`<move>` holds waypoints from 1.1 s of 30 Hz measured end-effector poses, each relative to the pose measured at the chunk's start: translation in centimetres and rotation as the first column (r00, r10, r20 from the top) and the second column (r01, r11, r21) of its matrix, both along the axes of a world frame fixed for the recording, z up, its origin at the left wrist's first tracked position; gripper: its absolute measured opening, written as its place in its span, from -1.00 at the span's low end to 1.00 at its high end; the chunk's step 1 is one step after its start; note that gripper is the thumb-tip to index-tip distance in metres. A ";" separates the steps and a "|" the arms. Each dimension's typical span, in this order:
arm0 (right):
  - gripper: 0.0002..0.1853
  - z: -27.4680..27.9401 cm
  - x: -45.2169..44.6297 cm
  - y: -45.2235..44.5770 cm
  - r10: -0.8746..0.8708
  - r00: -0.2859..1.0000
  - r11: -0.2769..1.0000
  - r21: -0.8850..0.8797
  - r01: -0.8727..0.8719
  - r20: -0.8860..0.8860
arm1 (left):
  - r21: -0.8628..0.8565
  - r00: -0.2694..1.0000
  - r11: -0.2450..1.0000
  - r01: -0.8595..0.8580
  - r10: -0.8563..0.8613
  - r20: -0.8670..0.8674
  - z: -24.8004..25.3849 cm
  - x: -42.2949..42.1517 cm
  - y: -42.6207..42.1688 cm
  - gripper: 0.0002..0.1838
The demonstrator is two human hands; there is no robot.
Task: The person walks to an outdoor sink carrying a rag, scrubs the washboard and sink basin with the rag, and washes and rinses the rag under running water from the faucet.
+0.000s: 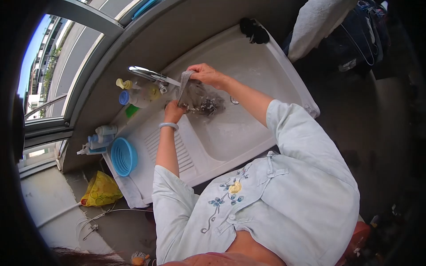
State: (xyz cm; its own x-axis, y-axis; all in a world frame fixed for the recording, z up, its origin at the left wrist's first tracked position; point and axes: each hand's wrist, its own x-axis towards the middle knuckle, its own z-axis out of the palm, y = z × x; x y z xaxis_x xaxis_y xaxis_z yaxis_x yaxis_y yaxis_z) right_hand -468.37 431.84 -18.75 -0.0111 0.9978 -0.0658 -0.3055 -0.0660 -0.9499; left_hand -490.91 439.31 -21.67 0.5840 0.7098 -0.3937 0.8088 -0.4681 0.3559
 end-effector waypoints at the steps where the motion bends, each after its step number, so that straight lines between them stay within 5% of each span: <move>1: -0.81 0.6 0.3 -0.2 0.003 1.000 1.000 -0.023 -0.003 -0.011 | -0.023 1.000 1.000 -0.003 0.003 -0.011 -2.0 -0.3 0.9 -0.60; 4: -0.81 0.5 2.2 -0.5 -0.085 0.986 0.991 -0.087 0.098 0.145 | -0.114 0.964 0.976 -0.187 0.204 0.170 -4.7 -0.1 2.0 -0.66; 6: -0.77 -1.2 5.1 -1.5 -0.313 0.836 0.945 0.059 0.323 0.450 | -0.718 0.544 0.607 -0.341 0.750 0.376 -0.9 2.1 1.4 -0.74; 7: -0.77 -1.9 5.8 -2.4 -0.315 0.834 0.943 0.052 0.329 0.454 | -0.723 0.549 0.603 -0.336 0.750 0.370 0.1 3.1 0.8 -0.74; 9: -0.79 -3.7 7.4 -4.4 -0.574 0.752 0.817 0.175 0.549 0.324 | -0.779 0.294 0.627 0.011 0.743 0.602 1.3 4.8 -1.1 -0.78; 10: -0.79 -4.7 8.4 -5.6 -0.575 0.750 0.816 0.170 0.552 0.327 | -0.783 0.297 0.622 0.013 0.745 0.597 1.3 5.5 -2.1 -0.78; 12: -0.77 -7.8 10.6 -8.3 -0.575 0.662 0.806 0.191 0.561 0.480 | -0.722 0.592 0.663 0.198 0.506 0.627 1.1 6.5 -4.1 -0.73; 14: -0.71 -11.7 12.2 -11.3 -0.326 0.659 0.878 -0.042 0.477 0.678 | -0.573 0.802 0.803 0.167 0.227 0.553 -2.5 6.4 -6.1 -0.65; 18: -0.56 -19.1 11.6 -15.1 -0.013 0.618 0.862 -0.305 0.406 0.786 | -0.630 0.831 0.775 -0.039 0.376 0.411 -9.9 4.0 -9.3 -0.61; 20: -0.31 -23.2 9.3 -14.9 0.009 0.317 0.820 -0.188 0.541 0.949 | -0.783 0.827 0.595 -0.183 0.524 0.204 -11.7 2.8 -10.7 -0.56; 22: -0.13 -25.1 4.6 -13.3 0.065 0.434 0.813 -0.300 0.499 0.899 | -0.843 0.782 0.484 -0.236 0.610 0.132 -11.8 2.7 -12.3 -0.55; 23: -0.12 -23.7 1.5 -12.4 0.191 0.455 0.830 -0.391 0.399 0.870 | -0.887 0.726 0.367 -0.279 0.686 0.055 -11.9 2.9 -12.8 -0.53; 25: -0.11 -22.3 -1.7 -12.5 0.313 0.469 0.826 -0.480 0.294 0.826 | -0.901 0.711 0.328 -0.285 0.703 0.031 -13.1 3.0 -13.6 -0.49; 27: -0.25 -22.8 -2.5 -13.6 0.604 0.248 0.797 -0.576 -0.184 0.757 | -0.913 0.697 0.288 -0.288 0.717 0.007 -13.6 2.8 -13.9 -0.44; 31: -0.45 -21.9 1.6 -14.6 0.557 0.115 0.808 -0.569 0.154 0.823 | -0.924 0.659 0.243 -0.295 0.752 -0.013 -14.5 3.1 -14.4 -0.35; 33: -0.64 -22.5 1.5 -13.9 0.473 0.398 0.687 -0.612 0.391 0.786 | -0.932 0.641 0.216 -0.291 0.768 -0.022 -14.3 3.8 -14.6 -0.31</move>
State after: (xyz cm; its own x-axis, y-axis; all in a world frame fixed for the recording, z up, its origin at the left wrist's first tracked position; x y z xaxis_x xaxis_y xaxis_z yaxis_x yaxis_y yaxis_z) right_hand -466.84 417.89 -41.30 0.4402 0.6443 -0.6254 0.6407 -0.7133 -0.2840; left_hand -487.13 424.67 -35.99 0.4472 0.3643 -0.8169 0.4017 0.7342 0.5473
